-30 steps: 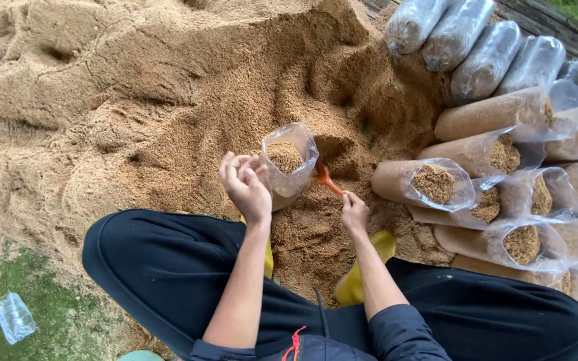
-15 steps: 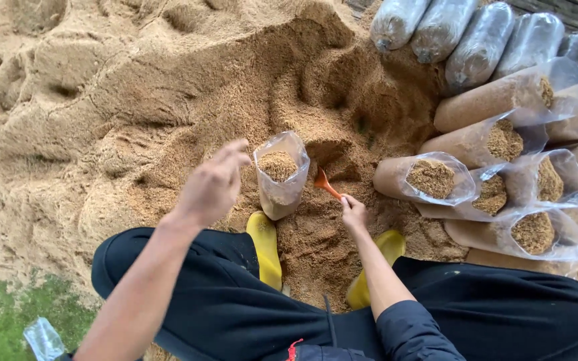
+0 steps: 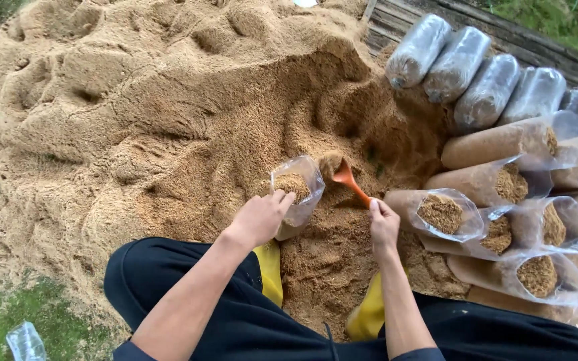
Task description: Scooping granular material into small plastic bags using a spoon from a large pile.
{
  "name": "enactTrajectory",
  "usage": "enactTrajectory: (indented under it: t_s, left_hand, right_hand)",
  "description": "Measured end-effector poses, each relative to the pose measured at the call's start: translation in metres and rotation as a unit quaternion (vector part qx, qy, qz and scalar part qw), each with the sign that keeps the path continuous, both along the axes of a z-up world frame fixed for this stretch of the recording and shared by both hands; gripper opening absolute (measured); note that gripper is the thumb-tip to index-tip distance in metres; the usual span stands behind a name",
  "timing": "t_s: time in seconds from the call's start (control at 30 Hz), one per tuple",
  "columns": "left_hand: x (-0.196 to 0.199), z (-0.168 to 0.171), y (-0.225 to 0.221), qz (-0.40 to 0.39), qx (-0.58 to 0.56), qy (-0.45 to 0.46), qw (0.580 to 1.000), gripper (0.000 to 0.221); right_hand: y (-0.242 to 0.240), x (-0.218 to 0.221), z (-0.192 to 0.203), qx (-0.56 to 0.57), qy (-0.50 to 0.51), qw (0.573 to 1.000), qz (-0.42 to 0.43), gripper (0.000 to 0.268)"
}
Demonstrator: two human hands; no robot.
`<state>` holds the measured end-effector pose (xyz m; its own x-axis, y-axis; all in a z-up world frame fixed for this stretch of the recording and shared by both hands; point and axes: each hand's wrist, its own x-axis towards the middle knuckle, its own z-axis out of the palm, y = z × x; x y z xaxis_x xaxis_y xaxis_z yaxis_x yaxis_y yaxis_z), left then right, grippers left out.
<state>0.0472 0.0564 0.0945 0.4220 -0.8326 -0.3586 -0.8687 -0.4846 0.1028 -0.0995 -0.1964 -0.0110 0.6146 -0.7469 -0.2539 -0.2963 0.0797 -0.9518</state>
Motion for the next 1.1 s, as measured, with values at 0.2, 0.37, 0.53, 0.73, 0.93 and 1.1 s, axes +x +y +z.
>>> enactTrajectory:
  t_s: [0.2, 0.37, 0.53, 0.73, 0.93, 1.1]
  left_hand:
    - [-0.003, -0.036, -0.005, -0.019, -0.124, -0.117, 0.985, 0.012]
    - [0.001, -0.036, -0.007, -0.032, -0.123, -0.115, 0.985, 0.011]
    - [-0.002, -0.030, -0.003, -0.046, -0.107, -0.130, 0.985, 0.010]
    - [0.003, -0.034, 0.002, -0.016, -0.091, -0.098, 0.991, 0.012]
    - [0.019, -0.021, 0.000, 0.112, -0.069, -0.090, 0.987, 0.058]
    - [0.022, -0.011, -0.013, 0.177, -0.021, 0.016, 0.984, 0.068]
  right_hand:
    - [0.004, 0.011, 0.048, -0.137, -0.078, 0.986, 0.062, 0.019]
    - [0.003, 0.012, 0.046, -0.250, -0.083, 0.960, 0.093, 0.015]
    - [-0.002, 0.013, 0.021, -0.193, -0.018, 0.981, 0.002, 0.019]
    - [-0.018, 0.031, -0.053, -0.219, 0.131, 0.967, 0.008, 0.017]
    - [-0.009, 0.025, -0.095, -0.281, 0.098, 0.945, 0.138, 0.025]
    - [0.017, -0.010, -0.098, -0.284, 0.164, 0.921, 0.212, 0.028]
